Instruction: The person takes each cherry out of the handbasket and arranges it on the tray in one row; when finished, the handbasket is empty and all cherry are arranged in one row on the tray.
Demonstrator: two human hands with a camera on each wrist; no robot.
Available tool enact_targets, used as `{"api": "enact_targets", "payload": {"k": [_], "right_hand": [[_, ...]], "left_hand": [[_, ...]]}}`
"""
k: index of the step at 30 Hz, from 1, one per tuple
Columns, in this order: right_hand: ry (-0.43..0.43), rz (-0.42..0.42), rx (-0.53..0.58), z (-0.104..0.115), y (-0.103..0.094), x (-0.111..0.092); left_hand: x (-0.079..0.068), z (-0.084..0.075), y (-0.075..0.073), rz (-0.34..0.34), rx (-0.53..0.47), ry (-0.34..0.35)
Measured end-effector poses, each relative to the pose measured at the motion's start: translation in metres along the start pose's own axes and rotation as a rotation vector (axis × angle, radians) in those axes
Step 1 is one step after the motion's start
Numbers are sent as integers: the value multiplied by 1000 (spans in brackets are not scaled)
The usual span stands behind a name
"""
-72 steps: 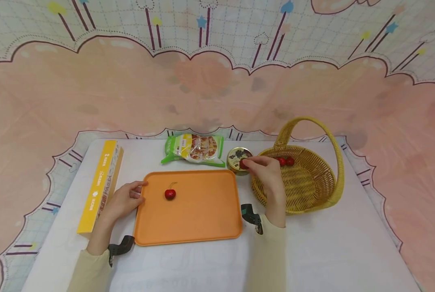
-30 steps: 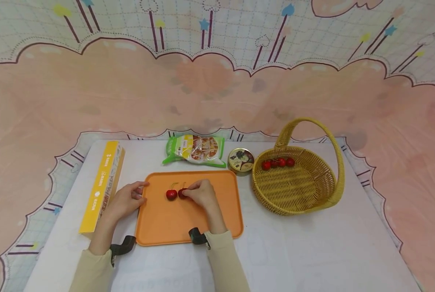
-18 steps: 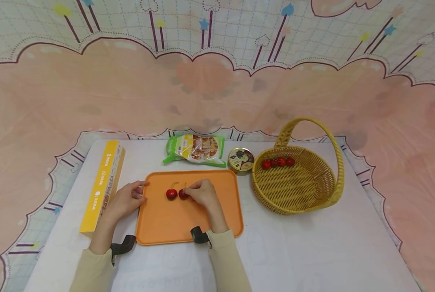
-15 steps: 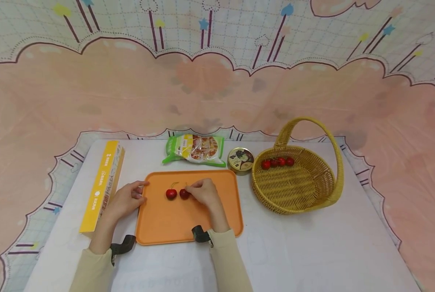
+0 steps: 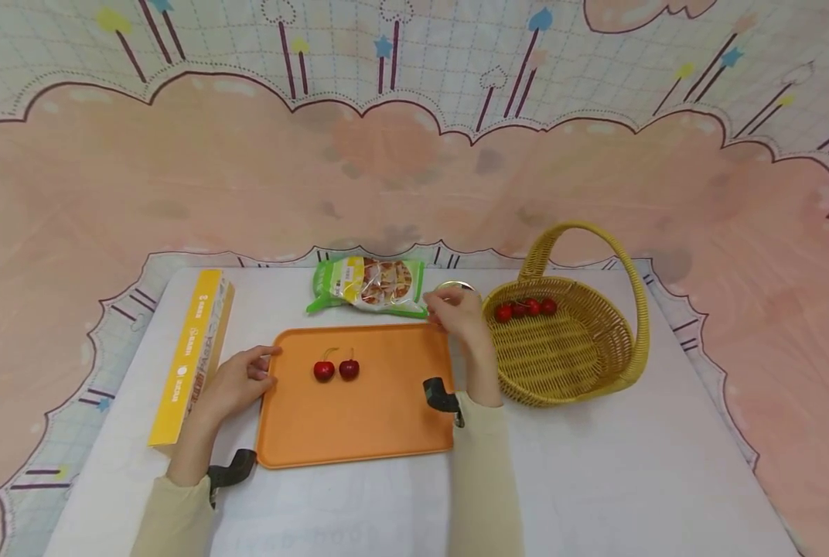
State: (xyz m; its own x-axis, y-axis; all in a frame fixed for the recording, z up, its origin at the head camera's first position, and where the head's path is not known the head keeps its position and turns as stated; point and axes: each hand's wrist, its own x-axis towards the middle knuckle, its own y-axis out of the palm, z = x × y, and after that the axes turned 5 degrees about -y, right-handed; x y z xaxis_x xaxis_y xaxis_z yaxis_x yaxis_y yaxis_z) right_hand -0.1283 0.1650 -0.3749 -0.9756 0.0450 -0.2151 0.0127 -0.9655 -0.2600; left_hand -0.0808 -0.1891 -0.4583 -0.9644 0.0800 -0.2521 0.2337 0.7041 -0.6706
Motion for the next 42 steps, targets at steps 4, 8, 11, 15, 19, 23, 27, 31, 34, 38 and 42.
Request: {"api": "enact_targets", "payload": {"k": [4, 8, 11, 15, 19, 23, 27, 31, 34, 38, 42], "right_hand": [[4, -80, -22, 2, -42, 10], [28, -148, -104, -5, -76, 18], [59, -163, -181, -12, -93, 24], [107, -137, -220, -21, -106, 31], [138, -126, -252, -29, -114, 36], [145, -118, -294, -36, -119, 40], [147, -115, -287, -41, -119, 44], [156, -120, -273, -46, -118, 45], [161, -121, -266, -49, -117, 47], [166, -126, -228, -52, -116, 48], [175, -149, -195, -53, -115, 49]], "left_hand": [[0, -1, 0, 6, -6, 3], [0, 0, 0, 8, -8, 6], [0, 0, 0, 6, -8, 6], [-1, -1, -1, 4, -16, 6], [-2, -2, -1, 6, -20, 2], [-3, -2, -2, 5, -31, 6], [-4, 0, -2, -5, -38, 26], [-4, 0, -1, -14, -33, 26], [-4, 0, -1, -14, -33, 13], [-3, 1, -1, -12, -32, -3], [-3, 1, -1, -13, -30, -5]]}}
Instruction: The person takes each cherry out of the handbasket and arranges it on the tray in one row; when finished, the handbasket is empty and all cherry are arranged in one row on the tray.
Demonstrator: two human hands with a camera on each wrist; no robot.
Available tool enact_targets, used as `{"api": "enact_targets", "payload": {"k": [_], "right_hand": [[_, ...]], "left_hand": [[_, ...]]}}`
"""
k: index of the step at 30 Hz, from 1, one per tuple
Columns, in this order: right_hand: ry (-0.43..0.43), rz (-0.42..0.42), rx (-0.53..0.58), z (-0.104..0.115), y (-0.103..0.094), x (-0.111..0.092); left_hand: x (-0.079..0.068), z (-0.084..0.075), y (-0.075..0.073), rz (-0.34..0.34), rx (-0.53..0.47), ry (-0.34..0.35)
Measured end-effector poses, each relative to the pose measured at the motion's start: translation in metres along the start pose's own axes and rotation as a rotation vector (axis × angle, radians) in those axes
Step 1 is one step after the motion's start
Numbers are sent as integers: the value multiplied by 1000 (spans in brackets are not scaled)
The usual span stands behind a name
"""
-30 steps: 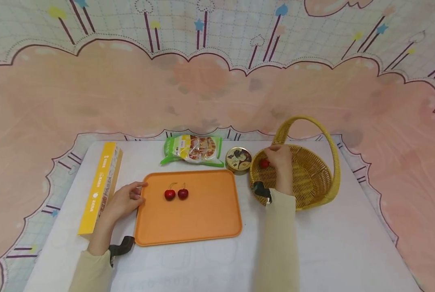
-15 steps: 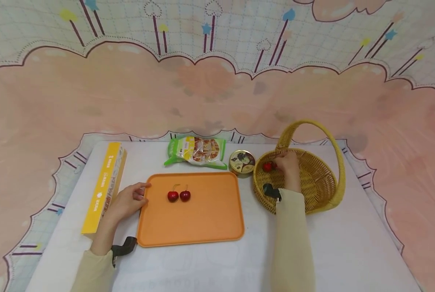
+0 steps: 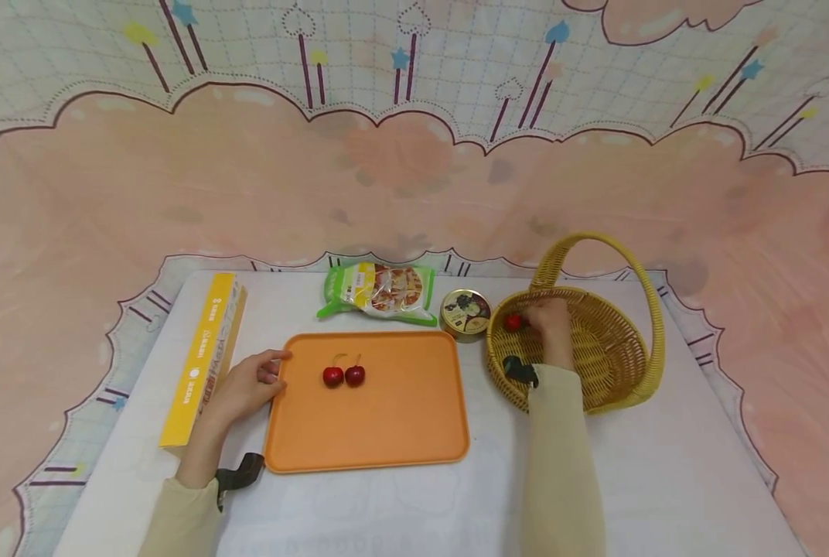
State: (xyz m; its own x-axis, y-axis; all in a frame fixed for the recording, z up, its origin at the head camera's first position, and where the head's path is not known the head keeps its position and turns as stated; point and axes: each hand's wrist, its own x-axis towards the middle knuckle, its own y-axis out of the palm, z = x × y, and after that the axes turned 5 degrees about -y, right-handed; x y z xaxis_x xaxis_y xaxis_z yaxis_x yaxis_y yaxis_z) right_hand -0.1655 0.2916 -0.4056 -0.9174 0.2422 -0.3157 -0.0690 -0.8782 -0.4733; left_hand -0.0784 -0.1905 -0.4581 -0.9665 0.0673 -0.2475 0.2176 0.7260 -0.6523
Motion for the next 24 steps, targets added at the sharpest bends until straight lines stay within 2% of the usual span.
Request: {"api": "enact_targets", "payload": {"k": [6, 13, 20, 24], "right_hand": [[8, -25, -51, -1, -1, -2], [36, -4, -1, 0, -7, -3], [-73, -60, -78, 4, -11, -20], [-76, -30, -19, 7, -13, -31]], "left_hand": [[0, 0, 1, 1, -2, -2], [0, 0, 1, 2, -3, 6], [0, 0, 0, 3, -4, 12], [-1, 0, -1, 10, -3, 9]]}}
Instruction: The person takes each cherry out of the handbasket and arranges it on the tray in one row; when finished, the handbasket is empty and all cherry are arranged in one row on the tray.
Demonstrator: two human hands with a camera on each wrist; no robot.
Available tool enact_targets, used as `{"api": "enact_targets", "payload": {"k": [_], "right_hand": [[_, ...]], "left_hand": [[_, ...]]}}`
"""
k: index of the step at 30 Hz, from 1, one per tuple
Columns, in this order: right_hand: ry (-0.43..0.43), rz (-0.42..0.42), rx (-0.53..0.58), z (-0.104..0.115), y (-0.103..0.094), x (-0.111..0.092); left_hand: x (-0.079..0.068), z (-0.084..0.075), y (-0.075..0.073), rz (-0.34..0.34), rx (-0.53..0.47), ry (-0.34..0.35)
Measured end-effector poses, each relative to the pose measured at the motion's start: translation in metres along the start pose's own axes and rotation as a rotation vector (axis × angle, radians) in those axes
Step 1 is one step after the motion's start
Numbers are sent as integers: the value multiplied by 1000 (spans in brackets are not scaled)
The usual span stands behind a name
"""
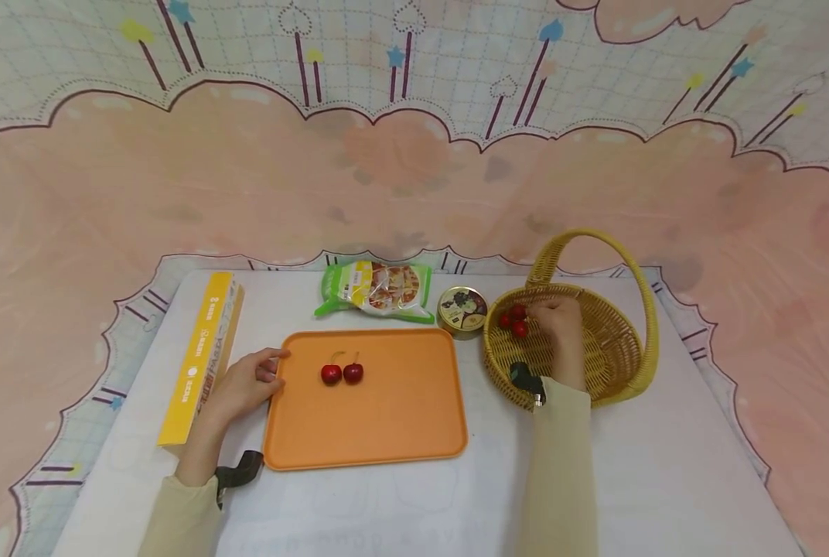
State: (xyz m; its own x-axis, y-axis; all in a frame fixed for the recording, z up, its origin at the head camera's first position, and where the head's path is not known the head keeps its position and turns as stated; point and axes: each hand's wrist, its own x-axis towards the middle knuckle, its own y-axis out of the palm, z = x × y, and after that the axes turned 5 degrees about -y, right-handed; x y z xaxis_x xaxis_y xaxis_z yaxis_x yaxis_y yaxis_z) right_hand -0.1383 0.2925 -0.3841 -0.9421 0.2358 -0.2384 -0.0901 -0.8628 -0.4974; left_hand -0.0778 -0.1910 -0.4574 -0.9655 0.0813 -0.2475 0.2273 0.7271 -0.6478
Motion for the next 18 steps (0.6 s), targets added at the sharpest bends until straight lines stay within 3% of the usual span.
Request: {"api": "enact_targets", "payload": {"k": [3, 9, 18], "right_hand": [[38, 27, 43, 3, -1, -4], [74, 29, 2, 6, 0, -8], [-16, 51, 83, 23, -10, -22]], "left_hand": [[0, 0, 0, 3, -2, -5], [-1, 0, 0, 7, 6, 0], [1, 1, 1, -6, 12, 22]]}}
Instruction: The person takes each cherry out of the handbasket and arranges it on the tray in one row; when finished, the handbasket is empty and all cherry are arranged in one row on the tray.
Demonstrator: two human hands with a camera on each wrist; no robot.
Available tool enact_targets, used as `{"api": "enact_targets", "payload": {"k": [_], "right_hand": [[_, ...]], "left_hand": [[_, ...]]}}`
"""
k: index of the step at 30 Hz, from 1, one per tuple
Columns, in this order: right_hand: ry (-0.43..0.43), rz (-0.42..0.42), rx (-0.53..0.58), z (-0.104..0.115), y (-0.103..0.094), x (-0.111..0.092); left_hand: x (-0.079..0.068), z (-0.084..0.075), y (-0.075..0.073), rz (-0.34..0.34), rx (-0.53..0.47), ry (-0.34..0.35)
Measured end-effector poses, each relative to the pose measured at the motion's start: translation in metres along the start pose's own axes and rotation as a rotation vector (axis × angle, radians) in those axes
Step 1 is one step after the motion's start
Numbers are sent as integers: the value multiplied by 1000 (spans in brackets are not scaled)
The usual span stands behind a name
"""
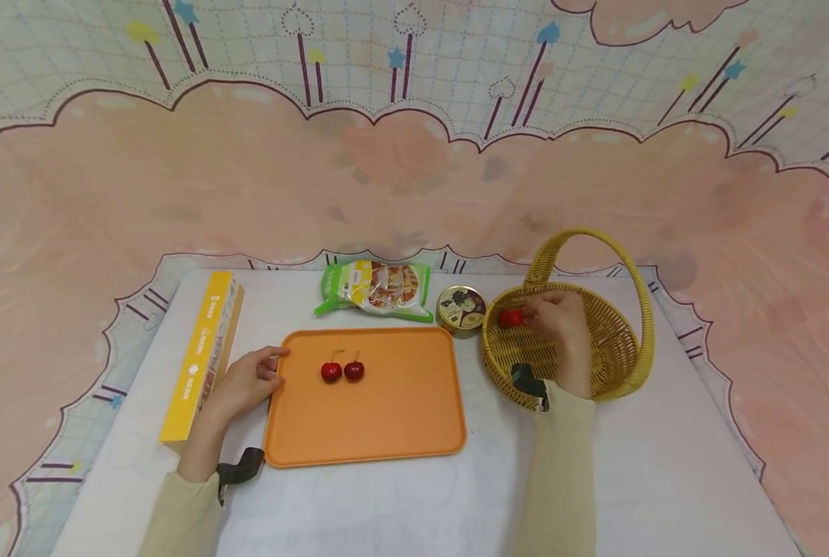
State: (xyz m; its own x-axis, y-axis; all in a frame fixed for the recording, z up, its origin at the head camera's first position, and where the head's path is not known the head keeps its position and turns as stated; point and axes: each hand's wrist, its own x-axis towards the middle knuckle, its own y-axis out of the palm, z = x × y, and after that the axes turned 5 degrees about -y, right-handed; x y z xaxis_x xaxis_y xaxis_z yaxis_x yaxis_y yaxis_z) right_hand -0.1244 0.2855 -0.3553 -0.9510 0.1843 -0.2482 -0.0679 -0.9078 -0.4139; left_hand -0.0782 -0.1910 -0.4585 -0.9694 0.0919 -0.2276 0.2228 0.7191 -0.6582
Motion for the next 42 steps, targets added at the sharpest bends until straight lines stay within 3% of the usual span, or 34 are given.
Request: {"api": "enact_targets", "payload": {"k": [6, 10, 15, 22, 31, 36, 42], "right_hand": [[-69, 48, 8, 18, 7, -3], [-164, 127, 34, 26, 20, -2], [-275, 238, 64, 29, 47, -2], [-351, 361, 70, 20, 101, -1], [-342, 594, 87, -11, 170, 2], [-319, 673, 108, -16, 188, 0], [-306, 681, 54, -16, 198, 1]], "left_hand": [[0, 0, 0, 0, 2, -6], [0, 0, 0, 1, 9, -1], [1, 0, 0, 1, 20, 3], [2, 0, 0, -4, 13, 1], [1, -1, 0, 2, 7, -20], [0, 0, 0, -13, -2, 9], [-1, 1, -1, -33, -3, 38]]}}
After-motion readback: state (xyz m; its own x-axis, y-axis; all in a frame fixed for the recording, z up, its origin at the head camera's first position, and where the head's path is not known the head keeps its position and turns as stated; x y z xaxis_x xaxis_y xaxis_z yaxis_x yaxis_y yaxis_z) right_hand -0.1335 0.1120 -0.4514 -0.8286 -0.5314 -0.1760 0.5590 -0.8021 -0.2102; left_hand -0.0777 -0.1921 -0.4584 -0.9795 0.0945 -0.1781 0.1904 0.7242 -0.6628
